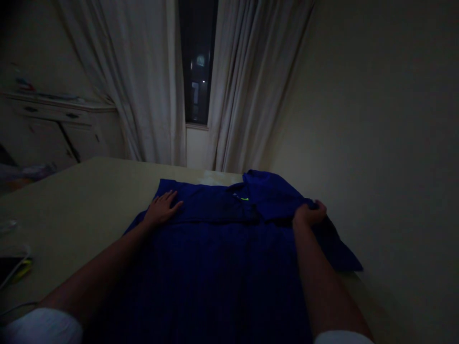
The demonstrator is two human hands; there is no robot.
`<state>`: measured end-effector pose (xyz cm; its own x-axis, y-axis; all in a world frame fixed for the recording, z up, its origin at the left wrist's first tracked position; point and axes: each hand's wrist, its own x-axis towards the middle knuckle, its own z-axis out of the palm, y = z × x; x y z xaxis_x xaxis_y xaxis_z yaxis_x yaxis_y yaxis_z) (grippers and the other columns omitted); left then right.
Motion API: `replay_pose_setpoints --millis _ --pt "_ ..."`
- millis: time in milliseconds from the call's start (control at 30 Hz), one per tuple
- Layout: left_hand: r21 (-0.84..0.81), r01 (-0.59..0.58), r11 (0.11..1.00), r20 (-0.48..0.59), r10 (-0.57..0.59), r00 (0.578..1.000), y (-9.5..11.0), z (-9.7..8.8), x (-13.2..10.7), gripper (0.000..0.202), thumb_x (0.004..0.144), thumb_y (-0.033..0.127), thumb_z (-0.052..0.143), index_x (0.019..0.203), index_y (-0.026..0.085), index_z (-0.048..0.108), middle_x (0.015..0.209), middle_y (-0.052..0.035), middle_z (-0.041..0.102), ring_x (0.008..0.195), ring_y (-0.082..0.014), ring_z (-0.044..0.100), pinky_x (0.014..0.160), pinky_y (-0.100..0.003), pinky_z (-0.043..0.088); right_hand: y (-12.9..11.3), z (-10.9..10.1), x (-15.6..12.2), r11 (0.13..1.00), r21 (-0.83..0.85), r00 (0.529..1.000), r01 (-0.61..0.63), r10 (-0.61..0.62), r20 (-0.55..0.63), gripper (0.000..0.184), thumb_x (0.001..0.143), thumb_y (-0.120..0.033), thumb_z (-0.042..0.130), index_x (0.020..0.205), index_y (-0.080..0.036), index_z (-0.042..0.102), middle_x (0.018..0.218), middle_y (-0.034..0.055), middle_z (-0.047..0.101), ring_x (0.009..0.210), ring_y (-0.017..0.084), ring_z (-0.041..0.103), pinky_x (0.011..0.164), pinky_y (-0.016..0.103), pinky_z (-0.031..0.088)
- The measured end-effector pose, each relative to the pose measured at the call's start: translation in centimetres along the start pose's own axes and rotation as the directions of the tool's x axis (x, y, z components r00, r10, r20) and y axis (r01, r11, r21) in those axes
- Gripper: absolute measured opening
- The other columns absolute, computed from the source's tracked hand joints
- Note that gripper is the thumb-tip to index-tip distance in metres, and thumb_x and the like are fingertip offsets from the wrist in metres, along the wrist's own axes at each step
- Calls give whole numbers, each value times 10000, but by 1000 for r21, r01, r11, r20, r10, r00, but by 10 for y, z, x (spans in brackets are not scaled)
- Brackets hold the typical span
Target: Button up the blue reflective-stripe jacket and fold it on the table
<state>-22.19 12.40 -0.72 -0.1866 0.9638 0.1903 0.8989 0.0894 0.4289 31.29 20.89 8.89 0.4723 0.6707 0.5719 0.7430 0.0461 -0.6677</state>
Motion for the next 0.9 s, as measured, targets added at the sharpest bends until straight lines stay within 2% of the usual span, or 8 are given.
replay_pose_setpoints --millis 100,167,267,333,400,467,633,900 --pt "-184 12 983 -50 -21 999 -4 -4 2 789 1001 690 347 1590 179 469 1666 -137 436 1534 -319 406 1283 -459 234 -50 23 -36 941 23 931 338 -338 135 566 925 -130 422 1480 -129 532 1379 182 608 1307 307 548 1126 485 441" --pt "-363 58 930 -64 -86 994 -7 -8 5 767 1012 697 313 1560 195 504 1600 -131 531 1481 -308 485 1255 -435 308 -78 43 -76 783 116 686 611 -597 416 595 936 -95 416 1513 -181 535 1371 147 630 1249 280 578 1106 449 443" --pt "-724 200 660 32 -258 966 -12 -20 11 863 1024 714 127 1541 132 497 1391 -191 696 1285 -318 667 1148 -462 459 -94 64 -134 589 289 254 754 -668 700 676 911 -28 437 1529 -285 534 1447 94 614 1221 247 609 1076 428 461" --pt "-875 267 405 144 -308 940 -16 -31 15 962 1010 717 13 1510 51 495 1220 -234 762 1121 -324 747 1047 -467 541 -88 67 -157 566 363 133 740 -652 747 687 911 -12 439 1526 -307 527 1552 75 546 1297 233 589 1102 430 463" --pt "-921 307 239 221 -329 918 -18 -41 20 1015 993 749 6 1474 10 510 1108 -249 784 1015 -324 776 963 -446 586 -78 64 -165 590 389 140 707 -657 741 639 941 -32 436 1525 -276 521 1591 87 510 1364 226 556 1150 438 446" --pt "-911 361 198 269 -377 886 -19 -48 25 1013 980 803 124 1456 0 518 1054 -254 786 941 -319 786 884 -418 611 -72 57 -163 613 395 178 684 -665 725 601 958 -65 464 1533 -235 506 1573 107 527 1394 233 537 1191 448 420" --pt "-733 496 465 222 -526 821 -6 -43 43 963 861 810 581 1398 11 569 1148 -288 741 860 -338 782 721 -401 601 -72 46 -153 693 339 303 636 -628 717 680 953 -161 599 1604 -209 410 1545 131 551 1401 273 527 1196 488 424" --pt "-771 316 553 167 -303 938 37 -28 53 569 639 516 902 1055 171 725 1020 -123 774 971 -300 736 764 -343 573 -55 54 -183 764 324 431 559 -601 673 361 987 -160 593 1319 -258 696 1376 85 664 1272 257 571 1124 464 459"
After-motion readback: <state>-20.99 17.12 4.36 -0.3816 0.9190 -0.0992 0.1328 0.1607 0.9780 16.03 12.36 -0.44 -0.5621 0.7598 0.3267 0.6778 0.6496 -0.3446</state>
